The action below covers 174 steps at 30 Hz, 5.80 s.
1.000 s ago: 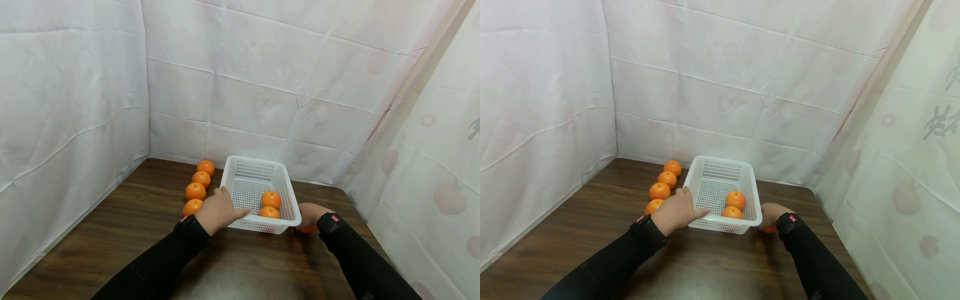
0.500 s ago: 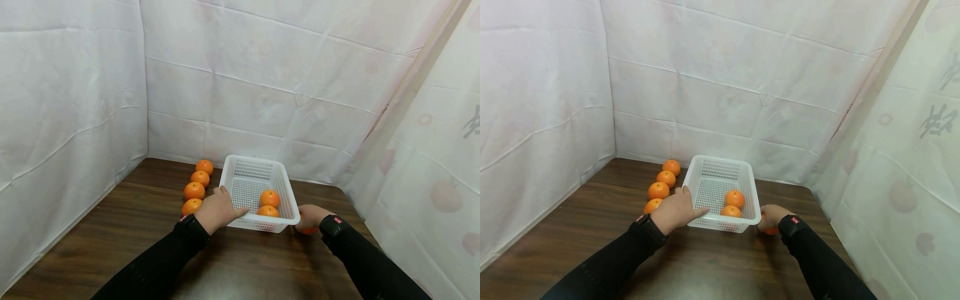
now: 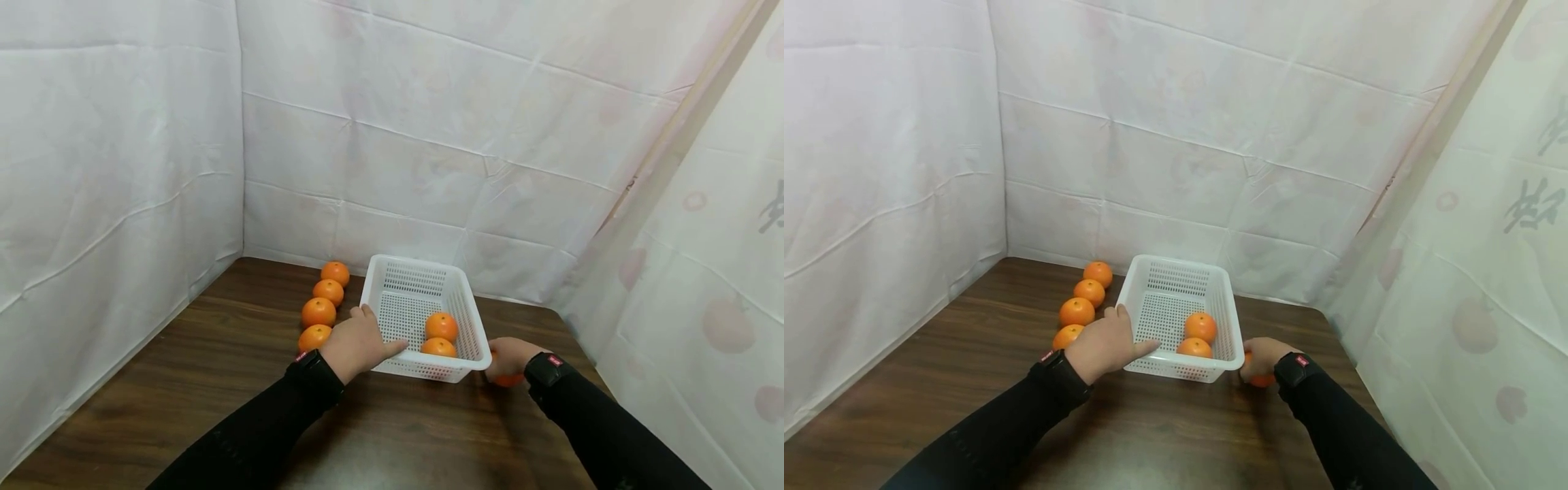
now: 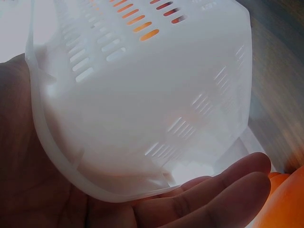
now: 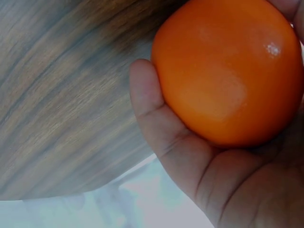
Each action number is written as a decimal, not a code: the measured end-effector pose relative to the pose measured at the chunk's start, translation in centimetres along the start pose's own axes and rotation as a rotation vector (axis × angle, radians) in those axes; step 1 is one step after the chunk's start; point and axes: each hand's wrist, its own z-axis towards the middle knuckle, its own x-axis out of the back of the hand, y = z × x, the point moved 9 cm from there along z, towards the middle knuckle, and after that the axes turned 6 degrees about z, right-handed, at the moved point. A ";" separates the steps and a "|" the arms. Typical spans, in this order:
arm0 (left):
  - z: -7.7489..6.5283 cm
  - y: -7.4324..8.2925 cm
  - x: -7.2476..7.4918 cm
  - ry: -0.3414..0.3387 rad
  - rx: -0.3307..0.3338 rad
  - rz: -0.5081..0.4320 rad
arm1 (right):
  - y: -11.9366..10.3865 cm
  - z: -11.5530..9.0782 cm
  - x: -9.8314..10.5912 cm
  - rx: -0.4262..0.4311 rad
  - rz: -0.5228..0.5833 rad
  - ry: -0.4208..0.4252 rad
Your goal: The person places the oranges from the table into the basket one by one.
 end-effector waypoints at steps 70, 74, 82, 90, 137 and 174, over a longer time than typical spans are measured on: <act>-0.5 0.0 0.0 0.025 -0.011 -0.011 | -12.6 -5.0 8.3 0.160 -0.209 0.139; -0.4 0.0 -0.1 0.029 -0.008 -0.006 | -14.8 -5.0 8.0 0.233 -0.228 0.149; -0.3 0.1 -0.2 0.018 -0.013 -0.002 | -18.0 -4.0 6.1 0.296 -0.201 0.132; -0.4 0.1 -0.2 0.024 -0.027 -0.022 | -20.5 -2.9 4.5 0.386 -0.295 0.149; -0.4 0.2 0.0 0.016 -0.024 0.033 | -20.6 -0.2 -1.0 0.405 -0.122 0.063; -0.2 0.4 0.1 0.007 -0.028 0.030 | -19.6 1.2 -3.1 0.371 -0.155 -0.129</act>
